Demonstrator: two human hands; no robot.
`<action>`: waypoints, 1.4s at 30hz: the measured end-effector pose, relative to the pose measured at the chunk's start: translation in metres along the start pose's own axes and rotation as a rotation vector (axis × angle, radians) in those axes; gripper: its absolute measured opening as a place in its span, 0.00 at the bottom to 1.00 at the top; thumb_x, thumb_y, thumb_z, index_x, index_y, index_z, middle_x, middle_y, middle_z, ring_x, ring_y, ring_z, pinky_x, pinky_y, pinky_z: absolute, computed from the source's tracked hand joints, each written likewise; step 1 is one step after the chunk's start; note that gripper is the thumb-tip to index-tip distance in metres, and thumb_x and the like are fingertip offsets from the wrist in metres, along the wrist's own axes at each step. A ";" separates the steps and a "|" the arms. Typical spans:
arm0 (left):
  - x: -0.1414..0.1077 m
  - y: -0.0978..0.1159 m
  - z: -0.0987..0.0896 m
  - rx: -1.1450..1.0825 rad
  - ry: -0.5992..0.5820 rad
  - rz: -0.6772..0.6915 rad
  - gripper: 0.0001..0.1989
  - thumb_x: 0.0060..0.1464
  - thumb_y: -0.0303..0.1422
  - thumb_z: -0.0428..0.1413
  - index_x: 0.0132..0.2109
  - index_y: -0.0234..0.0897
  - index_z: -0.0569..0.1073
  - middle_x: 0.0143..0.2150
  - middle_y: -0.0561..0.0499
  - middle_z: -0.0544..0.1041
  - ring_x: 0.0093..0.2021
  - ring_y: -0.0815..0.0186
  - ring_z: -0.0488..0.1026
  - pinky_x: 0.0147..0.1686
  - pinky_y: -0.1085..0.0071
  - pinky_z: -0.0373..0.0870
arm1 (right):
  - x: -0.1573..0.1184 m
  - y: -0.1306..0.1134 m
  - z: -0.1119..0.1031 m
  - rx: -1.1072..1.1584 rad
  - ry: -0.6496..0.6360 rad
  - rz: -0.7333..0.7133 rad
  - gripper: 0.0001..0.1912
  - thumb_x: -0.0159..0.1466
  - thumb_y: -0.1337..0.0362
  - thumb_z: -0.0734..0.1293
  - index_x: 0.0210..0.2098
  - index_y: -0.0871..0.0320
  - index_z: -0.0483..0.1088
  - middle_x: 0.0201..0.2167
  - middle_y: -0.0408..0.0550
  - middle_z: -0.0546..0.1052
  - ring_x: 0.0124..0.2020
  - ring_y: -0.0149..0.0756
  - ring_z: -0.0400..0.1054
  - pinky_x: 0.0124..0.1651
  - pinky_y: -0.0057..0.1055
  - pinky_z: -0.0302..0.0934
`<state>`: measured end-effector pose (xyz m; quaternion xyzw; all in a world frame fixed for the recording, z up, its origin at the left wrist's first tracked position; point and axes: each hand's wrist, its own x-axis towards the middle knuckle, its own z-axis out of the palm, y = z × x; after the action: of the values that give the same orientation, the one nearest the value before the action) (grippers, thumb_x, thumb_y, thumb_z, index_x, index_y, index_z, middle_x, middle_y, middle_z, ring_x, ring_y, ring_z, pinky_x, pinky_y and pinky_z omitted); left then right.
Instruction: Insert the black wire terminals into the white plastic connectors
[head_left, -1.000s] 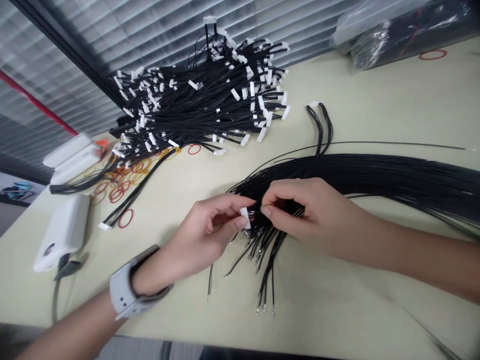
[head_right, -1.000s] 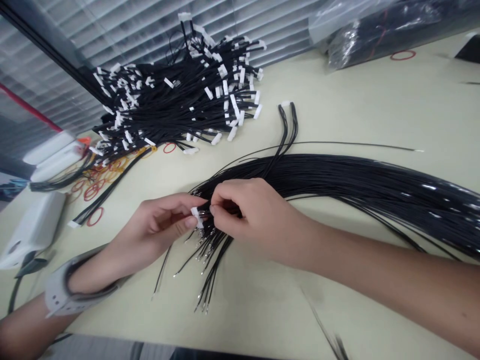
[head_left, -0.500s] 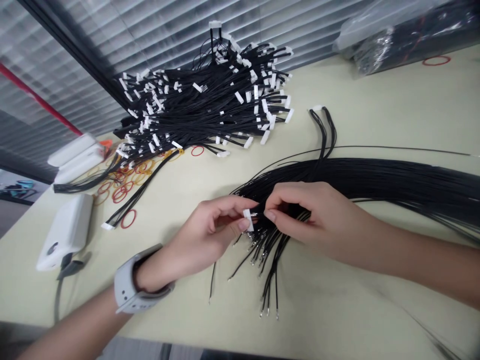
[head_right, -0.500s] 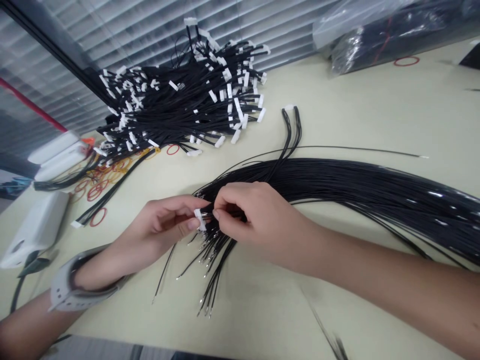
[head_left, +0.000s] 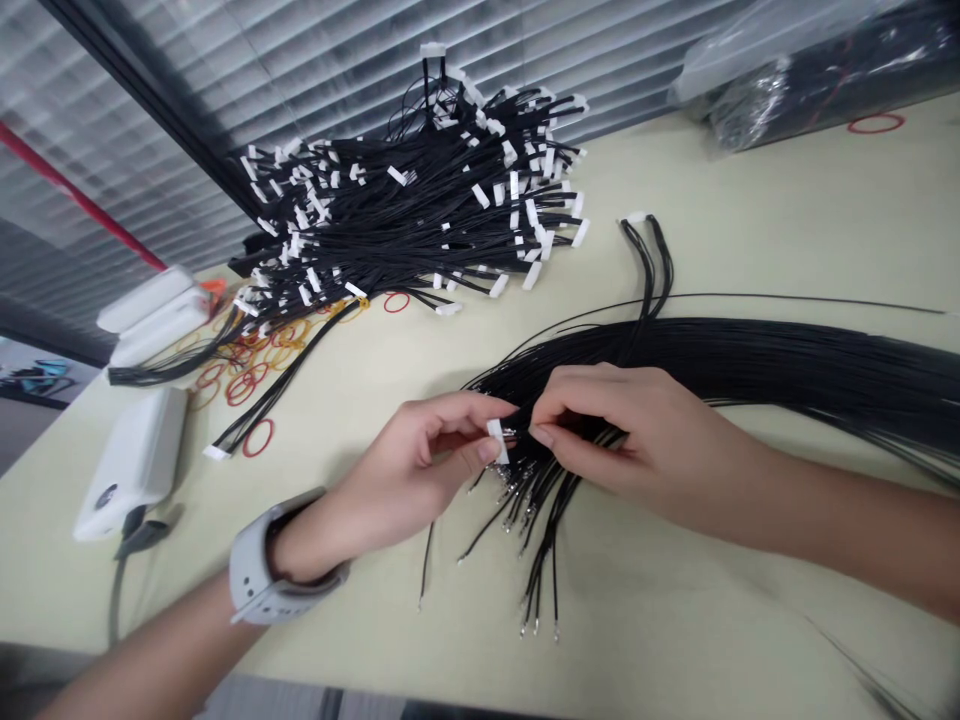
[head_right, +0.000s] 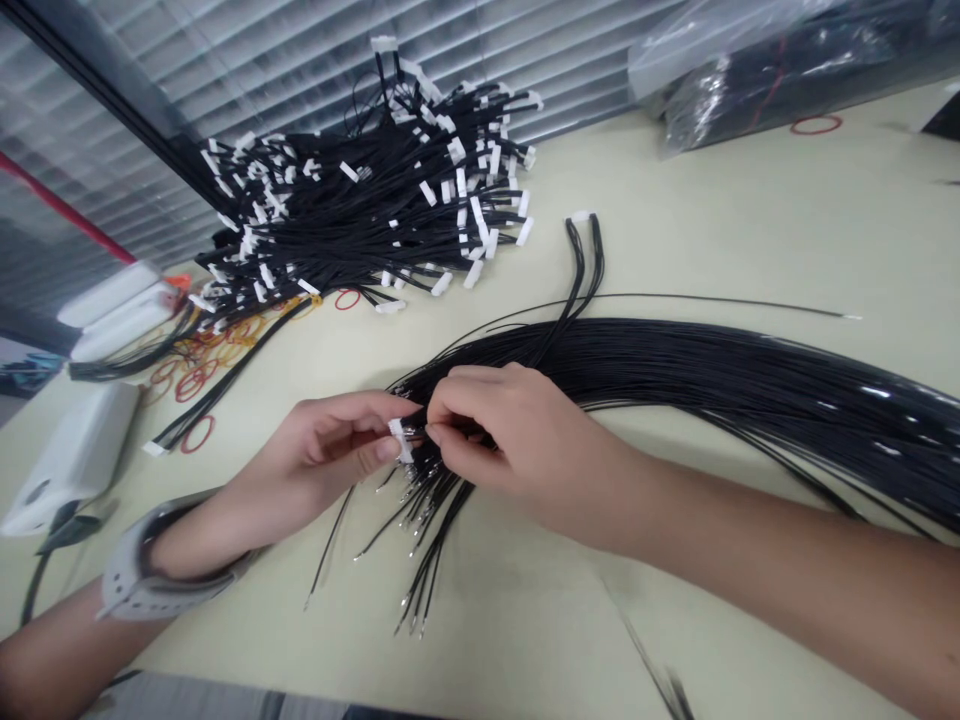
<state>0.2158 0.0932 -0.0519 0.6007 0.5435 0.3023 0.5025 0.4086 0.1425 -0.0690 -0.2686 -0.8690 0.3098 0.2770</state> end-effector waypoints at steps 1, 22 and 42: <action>0.000 0.000 0.000 0.001 0.001 0.000 0.10 0.53 0.26 0.54 0.45 0.33 0.71 0.30 0.54 0.71 0.30 0.75 0.65 0.29 0.80 0.64 | 0.000 0.000 0.000 -0.008 0.000 -0.003 0.06 0.59 0.72 0.61 0.28 0.58 0.66 0.24 0.38 0.68 0.25 0.24 0.59 0.29 0.24 0.52; 0.001 0.000 0.000 -0.002 0.020 -0.035 0.10 0.53 0.26 0.54 0.44 0.34 0.72 0.30 0.54 0.73 0.30 0.74 0.67 0.30 0.79 0.65 | -0.002 0.000 0.004 0.001 0.037 -0.054 0.05 0.59 0.73 0.61 0.28 0.59 0.67 0.25 0.39 0.67 0.25 0.24 0.59 0.32 0.25 0.52; 0.002 0.001 0.003 0.026 0.049 -0.007 0.11 0.51 0.27 0.56 0.43 0.32 0.73 0.29 0.52 0.73 0.29 0.71 0.67 0.27 0.76 0.65 | 0.001 -0.002 0.007 -0.011 0.046 0.031 0.06 0.60 0.70 0.61 0.28 0.60 0.69 0.25 0.40 0.69 0.26 0.24 0.61 0.31 0.26 0.52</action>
<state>0.2197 0.0944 -0.0520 0.5976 0.5616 0.3081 0.4822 0.4025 0.1390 -0.0718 -0.2908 -0.8599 0.3030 0.2903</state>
